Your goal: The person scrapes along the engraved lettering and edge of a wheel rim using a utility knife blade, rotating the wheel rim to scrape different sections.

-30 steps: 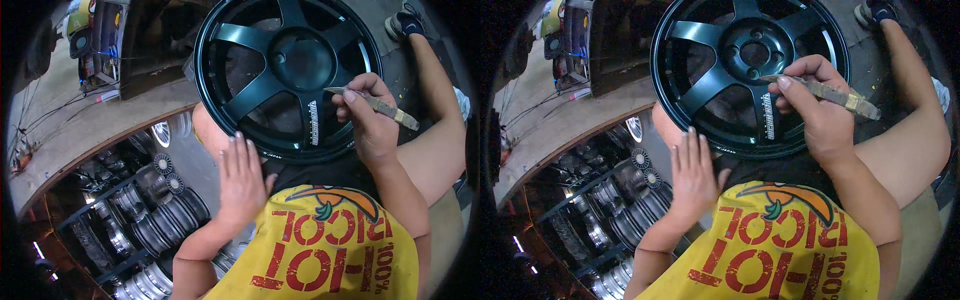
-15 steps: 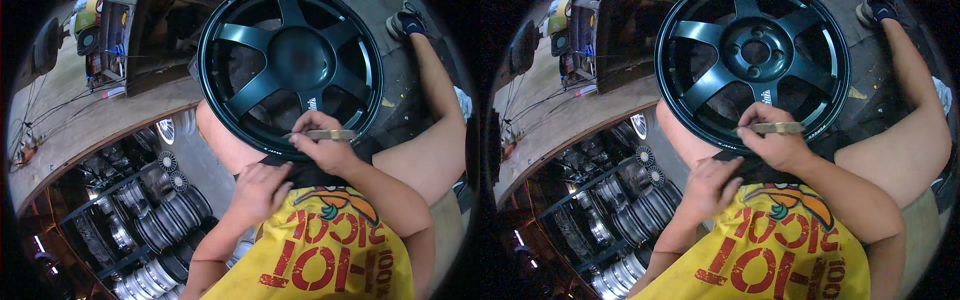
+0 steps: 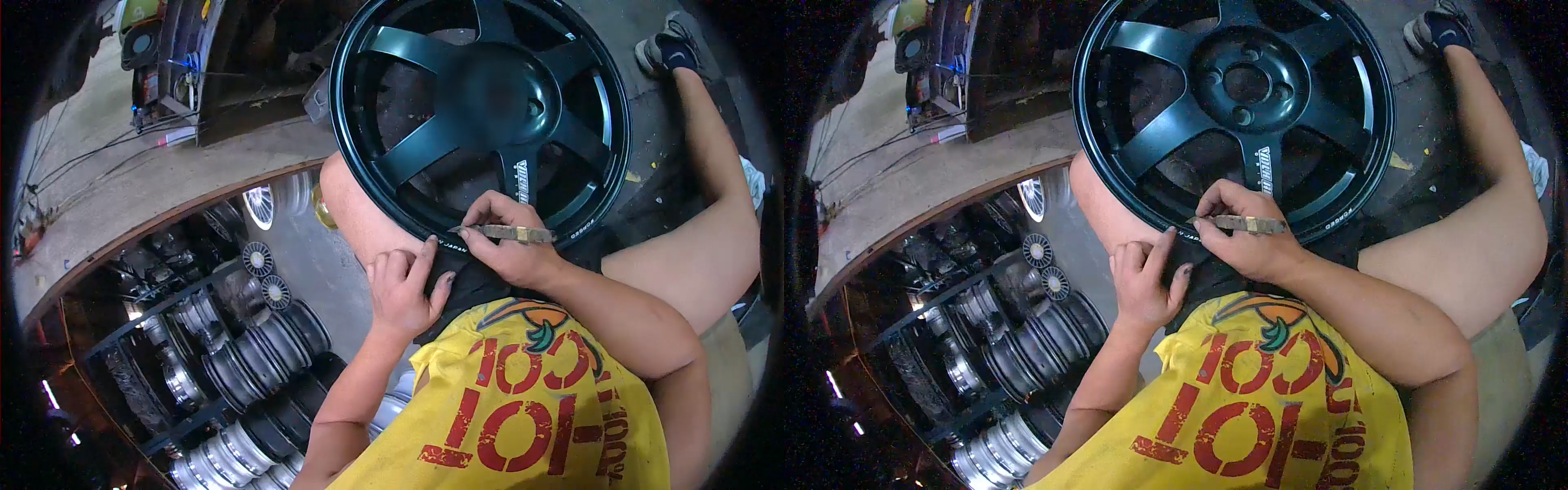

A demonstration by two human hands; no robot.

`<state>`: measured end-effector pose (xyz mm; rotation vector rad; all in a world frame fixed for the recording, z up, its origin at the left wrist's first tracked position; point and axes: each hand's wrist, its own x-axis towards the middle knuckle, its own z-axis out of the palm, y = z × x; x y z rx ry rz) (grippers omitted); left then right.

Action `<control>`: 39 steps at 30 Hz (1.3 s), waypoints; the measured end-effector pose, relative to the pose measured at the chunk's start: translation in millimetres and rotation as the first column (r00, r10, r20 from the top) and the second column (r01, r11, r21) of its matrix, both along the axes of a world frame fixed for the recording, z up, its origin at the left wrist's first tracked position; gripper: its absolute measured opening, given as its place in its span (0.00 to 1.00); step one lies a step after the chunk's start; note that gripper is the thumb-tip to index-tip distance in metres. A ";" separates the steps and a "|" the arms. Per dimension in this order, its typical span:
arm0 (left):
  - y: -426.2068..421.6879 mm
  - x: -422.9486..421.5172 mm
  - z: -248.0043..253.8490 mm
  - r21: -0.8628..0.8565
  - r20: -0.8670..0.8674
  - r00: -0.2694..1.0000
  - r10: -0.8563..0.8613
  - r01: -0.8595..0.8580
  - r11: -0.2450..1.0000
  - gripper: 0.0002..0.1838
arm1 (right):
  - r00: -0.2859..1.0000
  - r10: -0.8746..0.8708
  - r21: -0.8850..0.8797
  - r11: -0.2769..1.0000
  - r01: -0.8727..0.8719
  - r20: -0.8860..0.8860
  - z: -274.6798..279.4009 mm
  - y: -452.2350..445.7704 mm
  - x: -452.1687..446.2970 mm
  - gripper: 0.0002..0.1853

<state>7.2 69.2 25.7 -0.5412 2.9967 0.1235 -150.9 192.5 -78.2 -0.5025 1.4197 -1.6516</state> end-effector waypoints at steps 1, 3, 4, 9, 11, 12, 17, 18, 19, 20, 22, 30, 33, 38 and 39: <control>-0.6 -0.9 -0.2 -0.003 0.011 1.000 -0.021 0.021 1.000 0.27 | 1.000 0.006 0.000 1.000 -0.006 -0.002 -1.3 -1.6 1.5 0.11; -2.4 -2.8 0.7 -0.004 0.022 0.999 -0.036 0.036 0.999 0.26 | 0.999 -0.034 -0.038 0.999 0.036 0.037 -4.0 -4.4 6.4 0.12; -3.8 -4.0 1.7 0.022 0.051 0.994 -0.094 0.093 0.995 0.27 | 0.999 -0.029 -0.037 0.999 0.030 0.037 -3.5 -4.5 6.5 0.12; -16.6 9.2 -8.6 0.098 -0.045 0.980 -0.193 0.196 0.976 0.25 | 0.996 0.071 0.031 0.997 -0.072 0.050 2.5 -3.2 4.8 0.11; -20.2 15.2 -13.7 0.151 -0.198 0.963 -0.184 0.215 0.965 0.21 | 0.998 0.045 0.017 0.999 -0.046 0.042 0.7 -3.5 7.8 0.11; -20.6 15.7 -14.5 0.153 -0.198 0.963 -0.183 0.215 0.965 0.21 | 0.999 0.019 0.001 1.000 -0.019 0.032 -0.6 -4.1 9.5 0.12; -21.8 13.9 -17.6 0.154 -0.249 0.955 -0.162 0.204 0.967 0.20 | 1.000 -0.008 -0.049 0.999 0.007 -0.013 -5.9 -5.3 14.0 0.11; -21.9 13.3 -18.1 0.155 -0.248 0.955 -0.162 0.204 0.967 0.20 | 1.000 -0.010 -0.050 0.999 0.009 -0.024 -6.0 -4.9 14.0 0.11; -22.2 12.8 -18.3 0.156 -0.254 0.954 -0.161 0.205 0.966 0.20 | 1.000 -0.011 -0.049 0.999 0.010 -0.023 -6.3 -5.1 14.6 0.11; -22.4 12.4 -18.3 0.156 -0.260 0.952 -0.160 0.205 0.966 0.20 | 0.999 -0.024 -0.069 0.997 0.022 -0.025 -6.9 -6.0 15.5 0.11; -22.3 11.4 -18.0 0.154 -0.260 0.952 -0.160 0.204 0.967 0.20 | 0.999 -0.037 -0.090 0.995 0.035 -0.026 -7.7 -6.6 16.1 0.11; -21.3 8.4 -15.2 0.149 -0.254 0.954 -0.156 0.198 0.969 0.20 | 0.996 -0.023 -0.107 0.994 0.013 -0.092 -10.2 -6.6 16.0 0.11; -21.7 8.4 -15.0 0.152 -0.257 0.954 -0.154 0.198 0.968 0.19 | 0.994 -0.027 -0.131 0.991 0.014 -0.104 -11.8 -6.7 16.4 0.11; -21.2 8.2 -16.7 0.145 -0.271 0.951 -0.150 0.194 0.970 0.18 | 0.995 -0.016 -0.110 0.994 0.006 -0.096 -10.5 -7.7 15.8 0.11; -21.5 8.3 -16.9 0.144 -0.272 0.951 -0.148 0.192 0.971 0.18 | 0.996 -0.014 -0.092 0.996 0.006 -0.085 -10.1 -8.4 15.5 0.11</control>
